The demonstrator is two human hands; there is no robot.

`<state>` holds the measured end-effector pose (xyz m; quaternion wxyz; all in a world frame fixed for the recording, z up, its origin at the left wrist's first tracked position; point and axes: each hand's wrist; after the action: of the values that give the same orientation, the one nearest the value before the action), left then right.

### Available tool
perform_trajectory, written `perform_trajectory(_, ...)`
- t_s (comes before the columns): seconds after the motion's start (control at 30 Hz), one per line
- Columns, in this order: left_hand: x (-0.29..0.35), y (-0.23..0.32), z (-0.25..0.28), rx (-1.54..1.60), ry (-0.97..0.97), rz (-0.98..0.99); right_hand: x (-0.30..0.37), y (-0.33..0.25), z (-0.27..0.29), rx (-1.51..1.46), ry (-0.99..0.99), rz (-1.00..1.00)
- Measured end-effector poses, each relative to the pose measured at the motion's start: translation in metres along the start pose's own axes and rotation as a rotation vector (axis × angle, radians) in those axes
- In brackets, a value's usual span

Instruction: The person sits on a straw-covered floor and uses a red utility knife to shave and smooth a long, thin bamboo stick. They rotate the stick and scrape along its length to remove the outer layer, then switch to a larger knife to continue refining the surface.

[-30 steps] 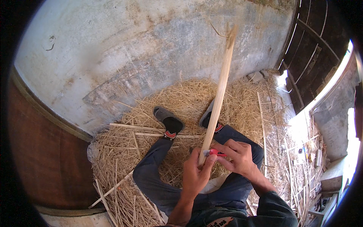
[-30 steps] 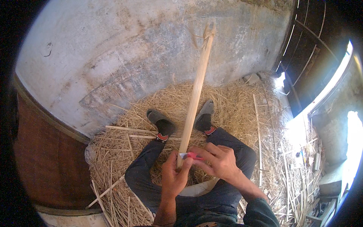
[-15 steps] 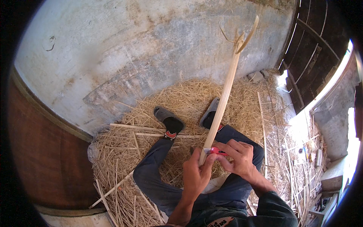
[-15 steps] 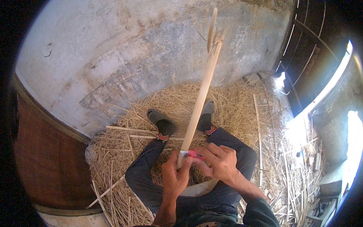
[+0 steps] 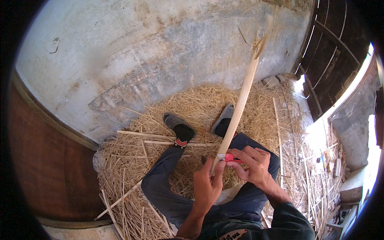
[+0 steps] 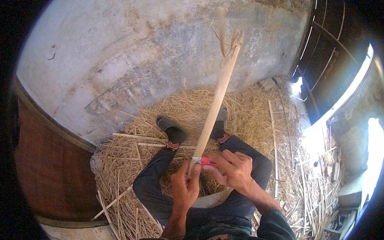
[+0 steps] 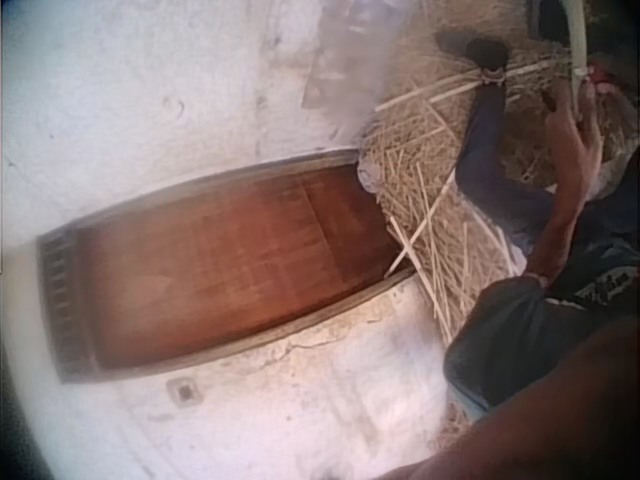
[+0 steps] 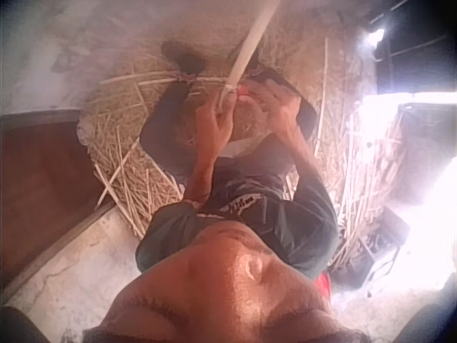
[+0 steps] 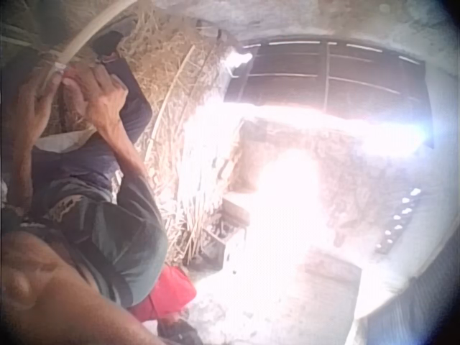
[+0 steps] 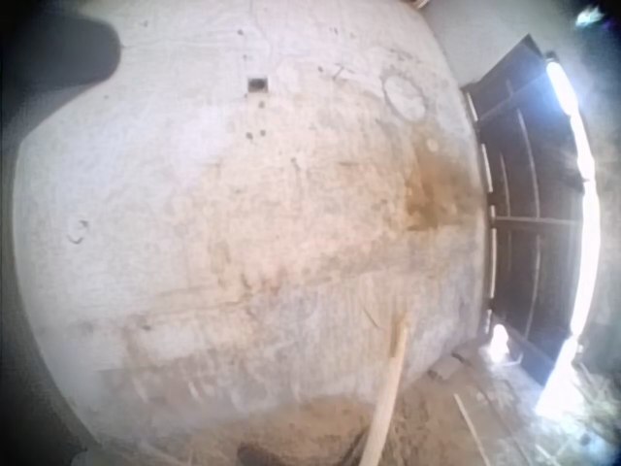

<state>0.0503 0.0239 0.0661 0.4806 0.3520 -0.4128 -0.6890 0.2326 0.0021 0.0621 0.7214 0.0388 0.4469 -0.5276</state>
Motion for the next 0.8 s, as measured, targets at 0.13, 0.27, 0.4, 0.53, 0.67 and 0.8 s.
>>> perform_trajectory(0.13, 0.000, -0.003, -0.001, -0.038, 0.009, -0.009, -0.001, 0.000, 0.000, -0.015, -0.001, -0.020)
perform_trajectory(0.27, 0.006, -0.009, -0.001, -0.104, -0.020, 0.002, -0.004, 0.010, 0.000, -0.024, 0.087, -0.080)
perform_trajectory(0.4, 0.018, -0.013, -0.002, -0.118, -0.034, 0.010, -0.019, 0.032, 0.006, -0.030, 0.172, -0.205)
perform_trajectory(0.53, 0.020, -0.026, -0.006, -0.116, -0.013, 0.018, -0.018, 0.043, 0.002, -0.056, 0.148, -0.200)
perform_trajectory(0.67, 0.024, -0.033, -0.004, -0.150, -0.024, 0.023, -0.023, 0.049, 0.003, -0.080, 0.125, -0.251)
perform_trajectory(0.8, 0.031, -0.038, -0.004, -0.159, -0.038, 0.044, -0.031, 0.057, 0.010, -0.042, 0.118, -0.345)
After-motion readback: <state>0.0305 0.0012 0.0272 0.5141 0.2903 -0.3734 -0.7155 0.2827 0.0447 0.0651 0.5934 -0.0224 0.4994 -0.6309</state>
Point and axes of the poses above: each hand's wrist, its own x-axis away from the middle knuckle, its own z-axis out of the back of the hand, y = z × x, and after that the axes turned 8 degrees about -x, right-handed
